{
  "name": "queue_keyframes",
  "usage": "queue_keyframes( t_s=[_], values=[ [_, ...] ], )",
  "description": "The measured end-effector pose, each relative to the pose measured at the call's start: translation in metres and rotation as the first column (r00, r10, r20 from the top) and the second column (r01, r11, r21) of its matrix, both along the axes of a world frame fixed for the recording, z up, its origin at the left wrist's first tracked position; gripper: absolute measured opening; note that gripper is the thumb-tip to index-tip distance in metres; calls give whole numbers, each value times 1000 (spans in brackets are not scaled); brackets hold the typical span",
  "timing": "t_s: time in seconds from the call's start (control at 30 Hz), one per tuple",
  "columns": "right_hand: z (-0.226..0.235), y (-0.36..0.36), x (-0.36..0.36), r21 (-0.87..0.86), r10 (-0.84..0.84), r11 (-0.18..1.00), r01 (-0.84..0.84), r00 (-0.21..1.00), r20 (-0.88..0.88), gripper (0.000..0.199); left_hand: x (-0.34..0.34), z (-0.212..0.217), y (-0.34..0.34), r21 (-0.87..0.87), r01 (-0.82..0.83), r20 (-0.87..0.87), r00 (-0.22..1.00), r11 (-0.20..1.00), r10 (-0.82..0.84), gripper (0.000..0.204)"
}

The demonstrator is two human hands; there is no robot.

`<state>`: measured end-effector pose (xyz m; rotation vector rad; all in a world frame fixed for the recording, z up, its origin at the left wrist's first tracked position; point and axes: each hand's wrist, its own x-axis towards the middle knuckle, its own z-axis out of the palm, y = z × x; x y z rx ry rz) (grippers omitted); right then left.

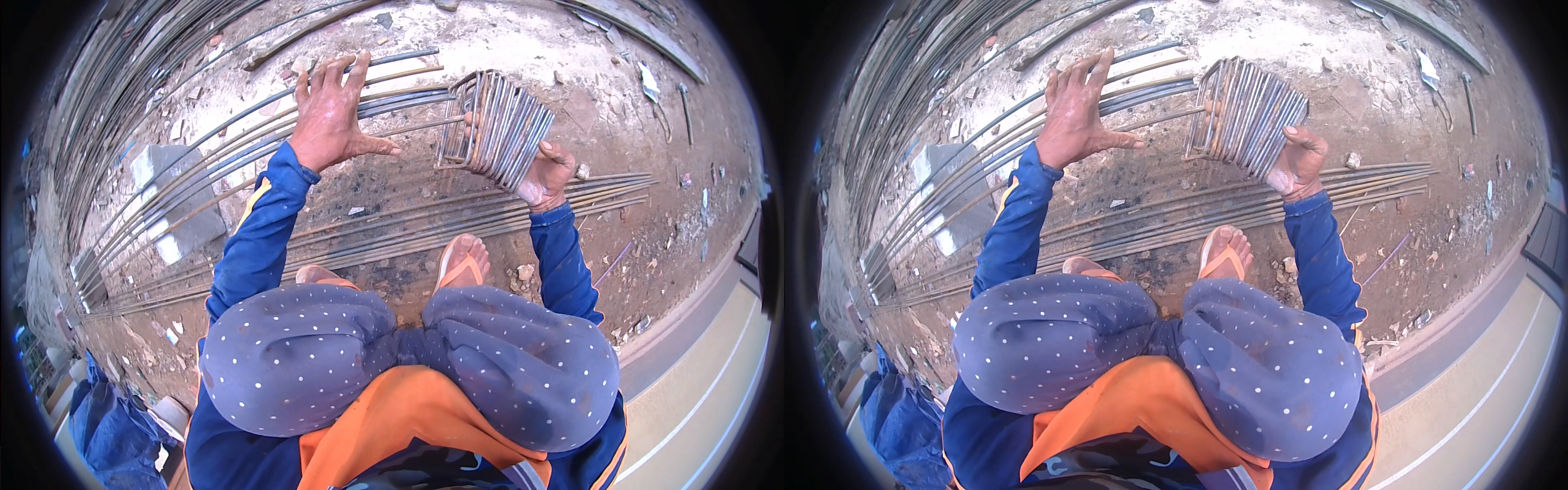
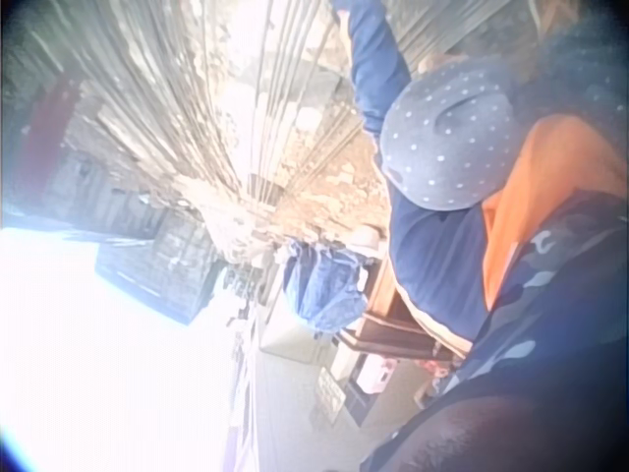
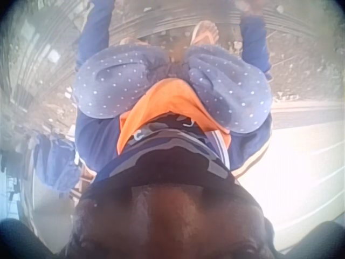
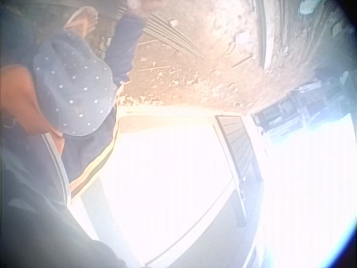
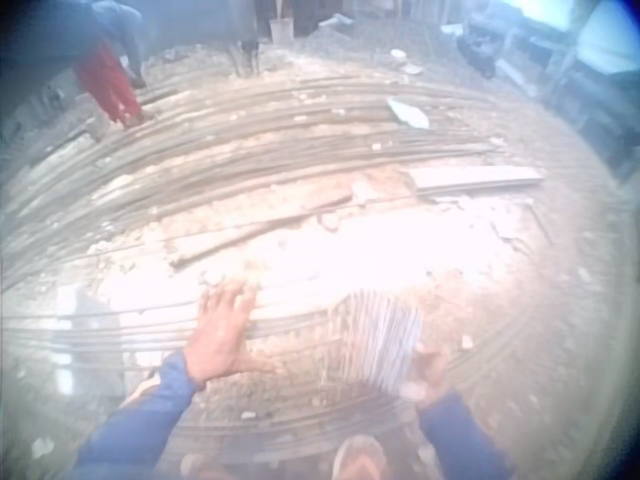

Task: The person sits on the ground and assembles metal rods into a rectangular frame structure. They pick up individual rods, align them, and secure them together using smaller metal pieces, then lift and reposition the assembled frame.

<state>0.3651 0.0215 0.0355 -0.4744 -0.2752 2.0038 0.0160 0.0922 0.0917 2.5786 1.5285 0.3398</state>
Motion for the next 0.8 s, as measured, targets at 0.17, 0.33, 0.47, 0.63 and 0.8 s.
queue_keyframes(
  t_s=[0.17,0.33,0.47,0.63,0.8],
  values=[
    [19,19,-8,22,-1,1000,1,1000,2,91,0,3,-2,25,7,41,999,1000,-8,144],
    [34,33,-18,23,8,1000,-7,1000,-29,86,2,3,-5,-12,-17,40,999,1000,18,143],
    [48,41,-28,30,58,998,-53,976,-210,80,1,4,-4,-7,-12,53,999,1000,12,142],
    [36,57,-21,-44,-57,997,59,997,56,44,1,3,-4,-2,-1,86,996,1000,1,138],
    [60,63,-43,-115,4,993,-3,1000,10,28,1,7,-6,-42,-20,77,997,999,24,137]
  ],
)
